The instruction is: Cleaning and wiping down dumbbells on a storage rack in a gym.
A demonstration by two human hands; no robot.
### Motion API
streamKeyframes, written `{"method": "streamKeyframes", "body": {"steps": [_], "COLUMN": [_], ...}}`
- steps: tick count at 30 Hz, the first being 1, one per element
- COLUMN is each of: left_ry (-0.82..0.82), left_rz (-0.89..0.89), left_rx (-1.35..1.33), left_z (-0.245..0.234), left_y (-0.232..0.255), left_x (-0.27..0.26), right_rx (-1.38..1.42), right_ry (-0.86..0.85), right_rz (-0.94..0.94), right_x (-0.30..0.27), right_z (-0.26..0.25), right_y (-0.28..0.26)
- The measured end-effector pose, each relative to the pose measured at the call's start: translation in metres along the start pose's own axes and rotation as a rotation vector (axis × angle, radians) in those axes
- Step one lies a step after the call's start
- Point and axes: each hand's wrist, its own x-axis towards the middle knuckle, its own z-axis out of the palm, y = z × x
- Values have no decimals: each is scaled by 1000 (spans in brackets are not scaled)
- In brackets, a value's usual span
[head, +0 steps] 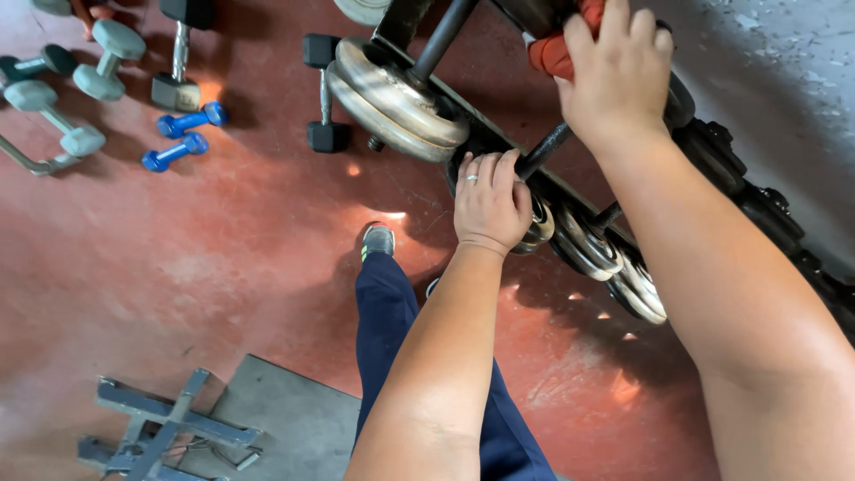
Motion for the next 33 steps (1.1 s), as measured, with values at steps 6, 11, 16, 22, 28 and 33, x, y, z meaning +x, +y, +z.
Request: {"method": "streamKeyframes", "body": {"steps": [6,11,16,22,28,33], "left_ry": [-17,-24,-61,-93,-121,-111], "left_rz": [26,48,53,82,127,149], "left_rx": [1,11,30,63,96,127], "left_z": [7,3,1,3,2,0], "left_y": [-6,-4,-1,-3,-4,-5], "left_x": [-4,-2,1,1,1,3], "right_rx": [452,556,668,818,508,1133], "right_ry": [73,-11,-120,216,306,356], "right_rz": [74,408,804,746,656,952], "right_x": [-84,-154,-184,-75,-54,-117], "right_z": [3,40,26,1,-2,53], "right_y": [29,17,6,-22,-16,-22]}}
